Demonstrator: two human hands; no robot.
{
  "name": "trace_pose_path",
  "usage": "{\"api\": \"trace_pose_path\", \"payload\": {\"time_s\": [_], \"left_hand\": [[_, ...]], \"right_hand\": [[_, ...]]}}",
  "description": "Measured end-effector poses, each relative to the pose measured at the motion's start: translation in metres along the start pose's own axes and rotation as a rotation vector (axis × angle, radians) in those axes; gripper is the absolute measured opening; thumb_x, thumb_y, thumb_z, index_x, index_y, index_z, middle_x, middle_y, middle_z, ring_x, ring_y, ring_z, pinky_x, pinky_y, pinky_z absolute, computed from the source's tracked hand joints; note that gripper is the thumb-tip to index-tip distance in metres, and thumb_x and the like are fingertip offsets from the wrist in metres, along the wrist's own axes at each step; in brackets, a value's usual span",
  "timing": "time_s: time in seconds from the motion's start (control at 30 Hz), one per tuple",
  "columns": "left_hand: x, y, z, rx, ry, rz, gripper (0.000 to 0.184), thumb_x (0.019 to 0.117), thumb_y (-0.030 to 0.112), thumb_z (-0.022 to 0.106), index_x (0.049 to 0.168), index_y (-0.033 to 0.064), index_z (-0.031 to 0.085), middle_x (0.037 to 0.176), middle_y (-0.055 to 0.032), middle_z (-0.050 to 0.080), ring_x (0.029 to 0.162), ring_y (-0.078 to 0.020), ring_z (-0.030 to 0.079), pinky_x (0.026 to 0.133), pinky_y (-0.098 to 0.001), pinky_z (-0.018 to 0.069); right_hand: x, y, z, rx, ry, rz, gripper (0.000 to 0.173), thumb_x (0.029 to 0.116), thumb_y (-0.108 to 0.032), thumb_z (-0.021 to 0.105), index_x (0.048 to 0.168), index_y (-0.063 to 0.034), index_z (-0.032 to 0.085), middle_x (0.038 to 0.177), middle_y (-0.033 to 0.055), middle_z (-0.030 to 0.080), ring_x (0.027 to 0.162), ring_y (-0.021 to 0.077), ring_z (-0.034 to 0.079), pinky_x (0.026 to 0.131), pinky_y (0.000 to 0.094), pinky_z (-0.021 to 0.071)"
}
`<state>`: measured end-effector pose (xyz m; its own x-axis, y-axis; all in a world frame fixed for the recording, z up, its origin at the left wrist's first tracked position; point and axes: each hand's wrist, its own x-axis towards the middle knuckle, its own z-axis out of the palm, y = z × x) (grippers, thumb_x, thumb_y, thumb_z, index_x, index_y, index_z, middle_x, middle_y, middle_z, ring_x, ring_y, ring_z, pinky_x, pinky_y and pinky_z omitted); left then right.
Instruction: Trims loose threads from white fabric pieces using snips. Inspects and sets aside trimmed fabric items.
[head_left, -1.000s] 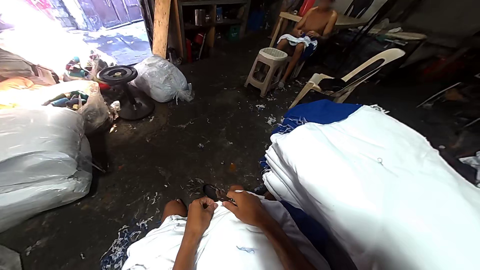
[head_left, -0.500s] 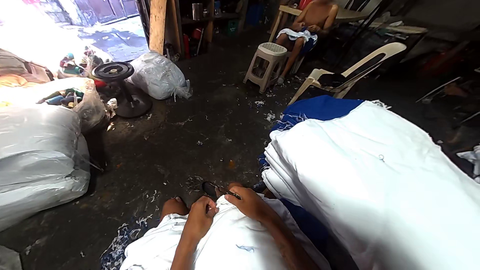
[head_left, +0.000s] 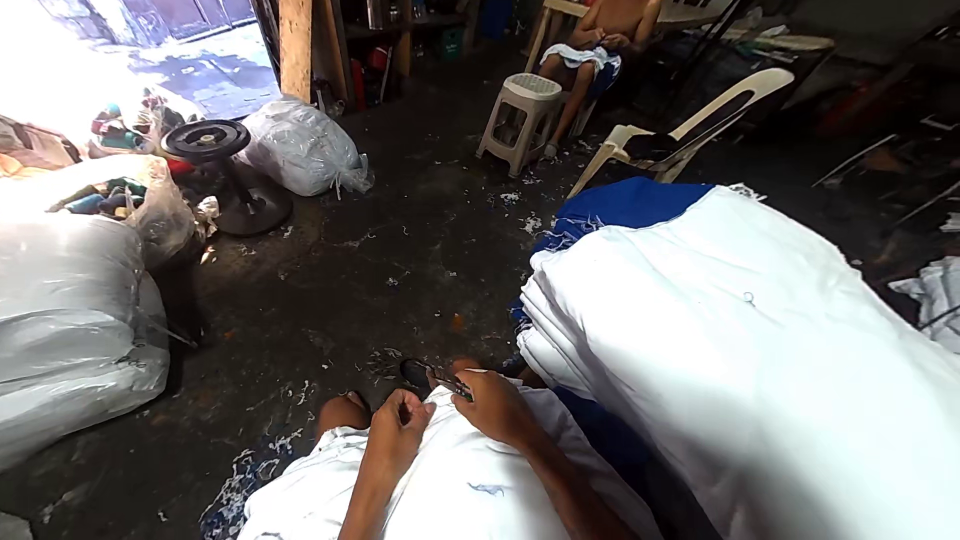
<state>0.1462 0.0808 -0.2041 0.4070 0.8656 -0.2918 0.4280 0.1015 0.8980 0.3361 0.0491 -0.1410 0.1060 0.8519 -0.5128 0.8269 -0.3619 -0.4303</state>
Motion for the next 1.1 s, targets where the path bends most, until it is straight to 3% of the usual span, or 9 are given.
{"api": "trace_pose_path", "payload": {"time_s": [0.1,0.17,0.27,0.4,0.53,0.77,1.0,1.03,1.1], "left_hand": [[0.004,-0.004,0.0,-0.007,-0.074,0.012,0.029,0.0982,0.023,0.065,0.118,0.0015,0.068,0.084,-0.0023,0.063,0.072,-0.0096,0.059,0.072,-0.0285,0.0511],[0.004,-0.001,-0.002,0.065,-0.118,0.017,0.021,0.0986,0.021,0.064,0.106,0.0043,0.075,0.085,-0.0023,0.068,0.075,-0.0078,0.062,0.075,-0.028,0.0517],[0.005,-0.004,-0.006,0.034,-0.094,0.032,0.019,0.1002,0.02,0.061,0.095,0.0073,0.075,0.076,0.0015,0.066,0.067,-0.0051,0.059,0.067,-0.0256,0.0503],[0.003,-0.005,-0.006,-0.026,-0.084,0.036,0.023,0.1045,0.014,0.051,0.091,0.005,0.068,0.073,0.0017,0.06,0.065,-0.006,0.056,0.065,-0.0251,0.0493],[0.001,0.0,-0.004,0.055,-0.05,0.01,0.023,0.1076,0.014,0.045,0.098,0.0028,0.063,0.08,-0.0016,0.064,0.07,-0.0089,0.061,0.07,-0.0277,0.0528],[-0.004,0.01,0.0,0.24,-0.002,0.045,0.025,0.1086,0.013,0.042,0.106,-0.0006,0.062,0.092,-0.0085,0.068,0.081,-0.0181,0.067,0.08,-0.0377,0.0552],[-0.006,-0.001,-0.01,0.08,0.096,0.148,0.024,0.1069,0.012,0.044,0.101,-0.0006,0.064,0.092,-0.0059,0.072,0.08,-0.0112,0.069,0.079,-0.03,0.0581],[-0.006,-0.006,-0.016,0.071,0.199,0.205,0.024,0.1053,0.012,0.047,0.104,-0.003,0.065,0.096,-0.0097,0.073,0.086,-0.0161,0.071,0.083,-0.0353,0.0598],[-0.012,-0.01,-0.039,0.24,0.35,0.219,0.04,0.1048,0.018,0.051,0.135,-0.0075,0.055,0.126,-0.0243,0.065,0.115,-0.0362,0.065,0.101,-0.0546,0.0506]], "right_hand": [[-0.002,0.002,0.002,0.004,0.031,-0.035,0.033,0.1015,-0.03,0.054,0.117,-0.0041,0.067,0.11,0.018,0.068,0.104,0.0333,0.066,0.09,0.0535,0.0508],[-0.003,0.002,0.004,0.002,0.048,-0.042,0.033,0.1015,-0.031,0.054,0.117,-0.0041,0.068,0.11,0.0177,0.068,0.104,0.0326,0.066,0.09,0.053,0.0512],[-0.004,0.004,0.005,0.043,0.088,-0.04,0.036,0.1026,-0.034,0.053,0.118,-0.0042,0.068,0.107,0.017,0.069,0.101,0.0319,0.067,0.089,0.0518,0.0515],[-0.008,0.009,0.007,0.192,0.129,-0.083,0.055,0.1031,-0.05,0.053,0.14,-0.0105,0.057,0.114,0.0152,0.07,0.106,0.0301,0.068,0.094,0.0516,0.0521],[-0.012,0.01,0.011,0.121,0.111,-0.154,0.051,0.105,-0.05,0.047,0.128,-0.0062,0.062,0.107,0.0161,0.069,0.101,0.0319,0.067,0.089,0.0538,0.0513],[-0.028,-0.03,0.003,-0.244,-0.103,-0.04,0.046,0.1091,-0.04,0.044,0.126,-0.001,0.063,0.126,0.0219,0.065,0.117,0.0403,0.063,0.094,0.0604,0.0486],[-0.027,-0.025,0.006,-0.117,-0.012,0.038,0.049,0.1081,-0.045,0.044,0.13,-0.0051,0.063,0.124,0.0189,0.067,0.116,0.0374,0.065,0.095,0.0587,0.049],[-0.027,-0.02,0.007,-0.074,0.031,0.031,0.051,0.1073,-0.047,0.045,0.13,-0.0055,0.063,0.121,0.0183,0.068,0.113,0.0366,0.066,0.094,0.058,0.05],[-0.029,-0.012,0.009,-0.017,0.094,0.02,0.052,0.1063,-0.05,0.045,0.128,-0.0063,0.063,0.114,0.0173,0.069,0.106,0.0348,0.068,0.09,0.056,0.0515]]}}
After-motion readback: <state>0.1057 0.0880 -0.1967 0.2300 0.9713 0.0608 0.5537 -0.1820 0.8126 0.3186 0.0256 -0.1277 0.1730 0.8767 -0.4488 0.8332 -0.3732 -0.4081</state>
